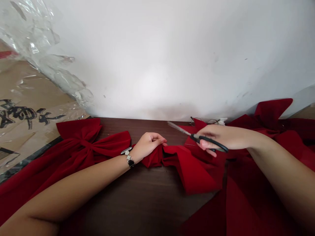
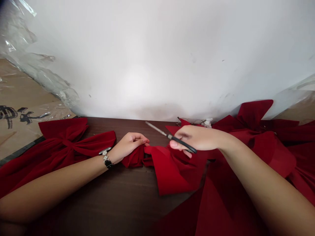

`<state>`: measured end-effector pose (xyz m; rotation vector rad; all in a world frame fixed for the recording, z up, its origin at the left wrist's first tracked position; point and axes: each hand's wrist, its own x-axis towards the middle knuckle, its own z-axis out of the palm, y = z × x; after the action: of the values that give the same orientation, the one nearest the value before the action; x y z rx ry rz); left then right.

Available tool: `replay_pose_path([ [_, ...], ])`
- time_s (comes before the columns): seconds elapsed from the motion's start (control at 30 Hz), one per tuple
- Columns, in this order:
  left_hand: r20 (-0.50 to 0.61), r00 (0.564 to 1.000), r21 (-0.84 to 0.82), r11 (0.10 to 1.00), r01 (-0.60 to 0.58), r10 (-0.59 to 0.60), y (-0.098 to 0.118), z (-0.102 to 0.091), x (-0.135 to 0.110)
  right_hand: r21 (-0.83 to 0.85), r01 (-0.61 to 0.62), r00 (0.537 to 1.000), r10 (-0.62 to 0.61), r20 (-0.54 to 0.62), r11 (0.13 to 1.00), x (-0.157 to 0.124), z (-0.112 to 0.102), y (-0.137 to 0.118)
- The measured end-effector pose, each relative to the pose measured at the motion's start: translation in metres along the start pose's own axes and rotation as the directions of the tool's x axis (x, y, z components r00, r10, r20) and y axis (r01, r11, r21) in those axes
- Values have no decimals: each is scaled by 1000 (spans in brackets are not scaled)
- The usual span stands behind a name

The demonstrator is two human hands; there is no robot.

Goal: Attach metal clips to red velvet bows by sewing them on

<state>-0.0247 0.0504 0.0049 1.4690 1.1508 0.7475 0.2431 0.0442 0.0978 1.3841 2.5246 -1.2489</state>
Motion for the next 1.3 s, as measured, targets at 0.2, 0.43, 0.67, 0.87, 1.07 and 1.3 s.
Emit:
replay_pose_path([
  [0.2,-63,998,-41,999,1,-4,-1,-1,2,66,-95,950,71,305,993,9,7,3],
  [0.43,-64,998,3,1000,-11,12,3,-1,-1,106,-163,945,125,302,981,23,18,9],
  [0.67,-51,998,41,999,-31,33,3,-1,1,162,-138,947,82,310,977,28,23,14],
  [0.87,-53,998,38,999,-36,38,2,0,1,229,-114,930,23,367,967,20,13,14],
  [1.07,-60,996,74,996,-57,61,2,-1,0,232,-92,929,0,369,968,19,13,14],
  [1.3,-42,997,73,995,-63,66,2,-1,0,273,-105,945,11,325,956,32,22,17],
])
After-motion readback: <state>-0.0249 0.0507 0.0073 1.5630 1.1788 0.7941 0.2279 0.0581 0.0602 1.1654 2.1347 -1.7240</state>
